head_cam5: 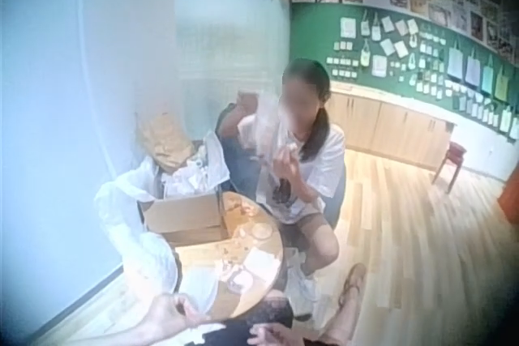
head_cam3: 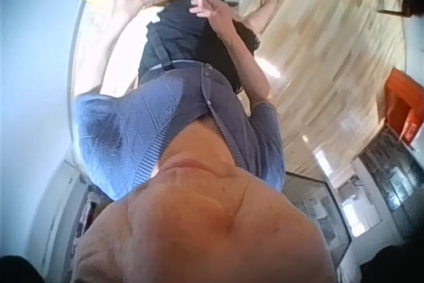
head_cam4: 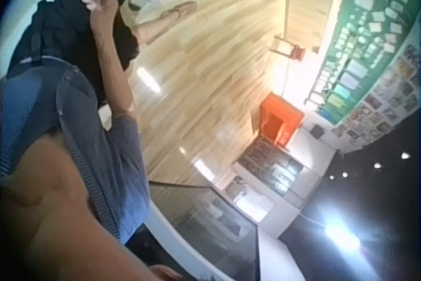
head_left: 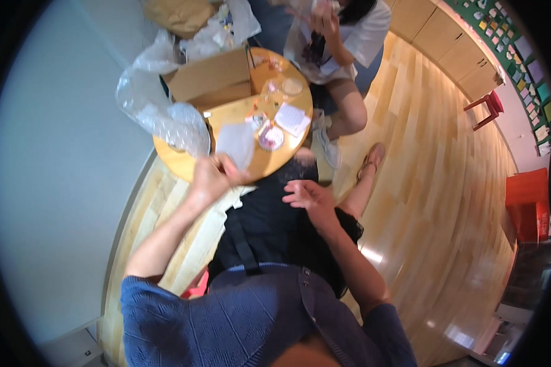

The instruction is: Inspecting and assembling small craft or toy components at a table.

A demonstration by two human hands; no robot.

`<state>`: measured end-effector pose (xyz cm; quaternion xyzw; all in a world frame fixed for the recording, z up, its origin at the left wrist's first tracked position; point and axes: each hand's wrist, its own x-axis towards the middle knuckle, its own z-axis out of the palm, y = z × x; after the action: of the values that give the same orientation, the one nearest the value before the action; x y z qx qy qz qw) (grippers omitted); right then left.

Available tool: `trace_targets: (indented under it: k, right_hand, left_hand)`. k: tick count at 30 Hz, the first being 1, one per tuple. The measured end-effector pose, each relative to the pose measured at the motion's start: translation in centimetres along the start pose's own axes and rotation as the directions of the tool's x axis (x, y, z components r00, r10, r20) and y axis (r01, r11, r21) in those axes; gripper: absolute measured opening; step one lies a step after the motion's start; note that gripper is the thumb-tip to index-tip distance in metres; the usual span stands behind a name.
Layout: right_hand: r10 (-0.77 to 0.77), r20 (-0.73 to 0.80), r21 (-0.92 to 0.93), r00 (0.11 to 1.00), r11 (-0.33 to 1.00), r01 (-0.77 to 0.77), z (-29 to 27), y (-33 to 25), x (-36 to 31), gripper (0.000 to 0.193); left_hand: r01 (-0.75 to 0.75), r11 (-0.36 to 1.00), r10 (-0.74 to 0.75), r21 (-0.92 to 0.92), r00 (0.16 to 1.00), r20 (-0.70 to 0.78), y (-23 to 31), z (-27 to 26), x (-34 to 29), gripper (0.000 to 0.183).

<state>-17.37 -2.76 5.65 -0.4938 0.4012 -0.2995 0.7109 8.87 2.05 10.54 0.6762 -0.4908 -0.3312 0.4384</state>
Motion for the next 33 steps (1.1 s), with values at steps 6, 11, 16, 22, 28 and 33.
trace_targets:
  k: [6, 11, 16, 22, 28, 33]
  right_hand:
    - [0.022, 0.01, -0.126, 1.0, 0.992, -0.021, 3.3, -2.9, 0.7, 0.031]
    - [-0.096, -0.052, -0.126, 0.994, 0.988, 0.089, 2.4, -0.1, 0.3, 0.016]
    - [-0.294, -0.034, -0.204, 0.955, 0.938, 0.281, 1.8, -0.5, -0.2, 0.013]
    - [-0.254, -0.149, -0.457, 0.956, 0.875, 0.161, 1.1, -4.2, -0.5, 0.015]
    - [-0.218, -0.209, -0.322, 0.953, 0.936, 0.143, 1.1, -4.7, 0.4, 0.019]
    - [-0.366, -0.231, -0.504, 0.901, 0.837, 0.211, 1.7, -5.9, -0.7, 0.02]
  left_hand:
    - [0.039, 0.998, -0.047, 0.046, 0.982, 0.183, 2.8, 3.9, -3.3, 0.032]
    - [0.049, 0.997, -0.062, 0.054, 0.959, 0.276, 2.9, 5.3, -3.5, 0.032]
    - [0.068, 0.996, -0.044, -0.062, 0.942, 0.334, 1.8, 6.4, -3.0, 0.031]
    - [-0.247, 0.928, 0.246, 0.278, 0.968, 0.039, 4.5, 5.1, -1.1, 0.023]
    - [-0.133, 0.981, 0.143, 0.143, 0.988, -0.065, 5.8, 4.3, -0.5, 0.015]
    - [-0.119, 0.987, 0.132, 0.111, 0.984, -0.121, 6.7, 3.8, -1.0, 0.016]
